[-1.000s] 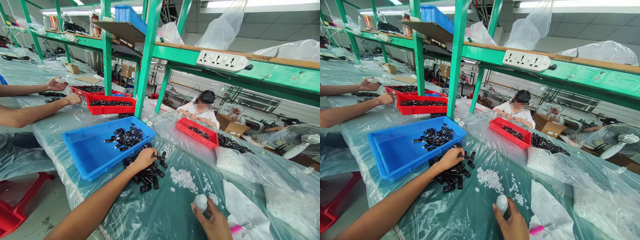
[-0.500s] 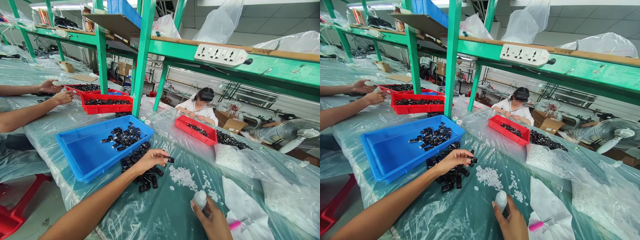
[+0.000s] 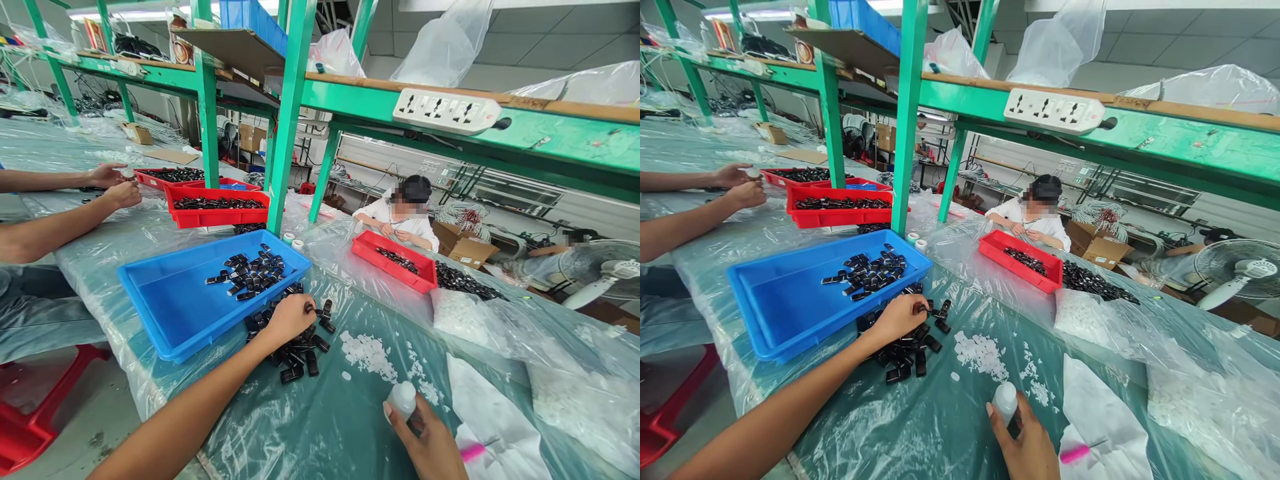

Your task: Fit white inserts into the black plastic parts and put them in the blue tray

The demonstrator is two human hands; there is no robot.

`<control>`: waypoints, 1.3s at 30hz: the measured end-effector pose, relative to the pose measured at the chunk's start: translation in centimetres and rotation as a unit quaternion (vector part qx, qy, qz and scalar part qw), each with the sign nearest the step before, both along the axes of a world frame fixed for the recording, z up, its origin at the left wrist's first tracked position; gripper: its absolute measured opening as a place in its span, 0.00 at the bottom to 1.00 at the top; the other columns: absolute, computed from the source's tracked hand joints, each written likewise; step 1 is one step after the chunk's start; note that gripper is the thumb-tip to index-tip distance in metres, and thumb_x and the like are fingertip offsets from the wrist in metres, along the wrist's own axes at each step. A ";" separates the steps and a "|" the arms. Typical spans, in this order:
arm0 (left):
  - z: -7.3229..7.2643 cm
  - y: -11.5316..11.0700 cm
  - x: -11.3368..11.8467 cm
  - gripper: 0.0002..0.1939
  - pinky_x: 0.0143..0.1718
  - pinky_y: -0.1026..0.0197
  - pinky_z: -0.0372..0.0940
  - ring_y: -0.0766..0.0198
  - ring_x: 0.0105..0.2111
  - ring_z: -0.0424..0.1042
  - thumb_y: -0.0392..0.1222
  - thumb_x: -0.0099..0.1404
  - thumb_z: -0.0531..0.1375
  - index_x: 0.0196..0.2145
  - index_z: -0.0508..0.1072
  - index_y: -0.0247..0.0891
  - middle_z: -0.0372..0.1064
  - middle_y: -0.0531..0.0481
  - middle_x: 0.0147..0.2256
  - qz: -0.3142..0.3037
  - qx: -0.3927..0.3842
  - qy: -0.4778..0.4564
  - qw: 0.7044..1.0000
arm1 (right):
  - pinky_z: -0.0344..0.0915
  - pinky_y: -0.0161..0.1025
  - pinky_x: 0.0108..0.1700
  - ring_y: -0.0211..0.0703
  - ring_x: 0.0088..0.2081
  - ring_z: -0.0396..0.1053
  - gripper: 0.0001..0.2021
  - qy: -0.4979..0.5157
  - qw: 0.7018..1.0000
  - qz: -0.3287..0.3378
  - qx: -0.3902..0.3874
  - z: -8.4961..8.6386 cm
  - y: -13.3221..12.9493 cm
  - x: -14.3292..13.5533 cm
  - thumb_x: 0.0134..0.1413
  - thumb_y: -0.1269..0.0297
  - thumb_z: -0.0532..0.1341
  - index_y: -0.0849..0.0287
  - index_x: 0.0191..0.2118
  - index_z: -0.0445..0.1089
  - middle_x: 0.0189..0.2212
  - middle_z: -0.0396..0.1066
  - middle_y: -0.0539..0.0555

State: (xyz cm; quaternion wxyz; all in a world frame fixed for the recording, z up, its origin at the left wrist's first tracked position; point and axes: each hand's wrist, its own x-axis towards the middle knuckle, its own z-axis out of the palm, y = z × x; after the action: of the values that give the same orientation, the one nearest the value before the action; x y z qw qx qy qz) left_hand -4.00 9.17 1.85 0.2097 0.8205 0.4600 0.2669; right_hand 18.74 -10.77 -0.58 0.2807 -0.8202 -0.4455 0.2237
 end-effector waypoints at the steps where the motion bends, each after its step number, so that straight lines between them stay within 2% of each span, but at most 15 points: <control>1: -0.2 0.3 -0.2 0.08 0.30 0.63 0.59 0.60 0.28 0.68 0.34 0.56 0.55 0.30 0.74 0.38 0.69 0.49 0.26 0.016 0.003 0.013 1.000 | 0.64 0.38 0.33 0.52 0.36 0.72 0.30 -0.001 1.000 0.000 -0.001 0.0 0.0 0.0 0.44 0.38 0.55 0.56 0.46 0.67 0.36 0.74 0.56; 4: -0.4 0.8 -0.5 0.09 0.38 0.56 0.59 0.52 0.39 0.67 0.33 0.55 0.56 0.33 0.74 0.35 0.68 0.43 0.35 0.068 0.034 0.053 0.996 | 0.64 0.38 0.33 0.52 0.37 0.71 0.30 -0.007 1.000 0.003 -0.010 0.1 0.0 0.0 0.44 0.38 0.54 0.57 0.46 0.66 0.35 0.74 0.57; 7: -0.3 0.7 -0.2 0.15 0.45 0.52 0.56 0.49 0.46 0.62 0.34 0.58 0.54 0.43 0.72 0.36 0.64 0.40 0.43 0.059 0.074 0.068 0.993 | 0.64 0.38 0.33 0.52 0.37 0.71 0.29 -0.013 1.000 0.003 -0.011 0.1 0.0 0.0 0.44 0.38 0.55 0.56 0.45 0.66 0.35 0.74 0.57; 9: -0.3 0.4 0.1 0.15 0.46 0.54 0.56 0.52 0.46 0.62 0.34 0.61 0.52 0.45 0.71 0.39 0.64 0.42 0.44 0.007 0.090 0.073 0.993 | 0.64 0.38 0.33 0.52 0.37 0.71 0.28 -0.013 1.000 0.005 -0.005 0.0 0.0 0.1 0.44 0.38 0.55 0.56 0.43 0.67 0.34 0.74 0.56; 12: -0.6 0.0 0.6 0.13 0.46 0.57 0.58 0.55 0.43 0.64 0.35 0.60 0.55 0.42 0.74 0.41 0.67 0.45 0.41 -0.079 0.091 0.085 0.989 | 0.64 0.37 0.32 0.52 0.36 0.71 0.27 -0.010 1.000 0.015 -0.001 0.0 0.0 0.1 0.44 0.38 0.54 0.55 0.42 0.67 0.33 0.74 0.56; 17: -1.4 -0.1 0.8 0.18 0.46 0.58 0.60 0.55 0.44 0.64 0.33 0.58 0.55 0.47 0.72 0.41 0.68 0.46 0.42 -0.141 0.088 0.098 0.981 | 0.63 0.37 0.31 0.52 0.35 0.72 0.29 -0.007 1.000 0.015 -0.022 -0.1 0.1 0.3 0.44 0.37 0.54 0.56 0.45 0.66 0.34 0.74 0.57; 20: -1.1 0.3 0.4 0.22 0.46 0.58 0.60 0.55 0.46 0.64 0.28 0.58 0.51 0.49 0.71 0.40 0.67 0.46 0.45 -0.142 0.088 0.103 0.981 | 0.63 0.37 0.30 0.52 0.35 0.72 0.30 -0.004 0.999 0.008 -0.034 -0.2 0.2 0.5 0.43 0.37 0.54 0.57 0.45 0.66 0.34 0.74 0.57; 24: -0.2 1.0 -0.6 0.22 0.46 0.56 0.60 0.55 0.45 0.66 0.26 0.60 0.46 0.44 0.73 0.38 0.69 0.45 0.44 -0.107 0.076 0.105 0.986 | 0.63 0.37 0.30 0.52 0.35 0.72 0.31 -0.002 0.999 0.006 -0.035 -0.2 0.2 0.6 0.43 0.37 0.54 0.56 0.45 0.66 0.33 0.74 0.57; 30: -0.9 1.4 -1.0 0.13 0.48 0.54 0.58 0.52 0.46 0.64 0.32 0.57 0.57 0.40 0.75 0.40 0.69 0.46 0.42 -0.138 0.041 0.126 0.982 | 0.63 0.37 0.31 0.51 0.34 0.72 0.30 0.000 1.000 0.007 -0.018 -0.1 0.1 0.4 0.44 0.38 0.54 0.56 0.45 0.66 0.32 0.74 0.56; 34: -1.3 1.3 -1.1 0.08 0.47 0.53 0.57 0.51 0.45 0.64 0.35 0.55 0.60 0.35 0.75 0.38 0.68 0.44 0.39 -0.146 0.014 0.115 0.982 | 0.64 0.37 0.32 0.51 0.35 0.72 0.29 -0.007 1.000 0.010 -0.017 -0.1 0.0 0.3 0.44 0.38 0.55 0.56 0.46 0.66 0.33 0.74 0.56; 39: -1.1 1.1 -1.0 0.10 0.41 0.57 0.60 0.54 0.39 0.67 0.34 0.54 0.61 0.36 0.73 0.39 0.70 0.47 0.34 -0.154 -0.048 0.047 0.986 | 0.63 0.39 0.36 0.53 0.39 0.70 0.31 -0.008 0.999 0.026 -0.025 -0.2 0.0 0.3 0.46 0.38 0.53 0.58 0.47 0.63 0.38 0.73 0.58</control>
State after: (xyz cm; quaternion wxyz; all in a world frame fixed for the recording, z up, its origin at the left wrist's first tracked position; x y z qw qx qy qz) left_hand -5.05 10.29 0.75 0.2652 0.8824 0.3493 0.1702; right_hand 19.01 -10.81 -0.73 0.2506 -0.8168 -0.4634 0.2350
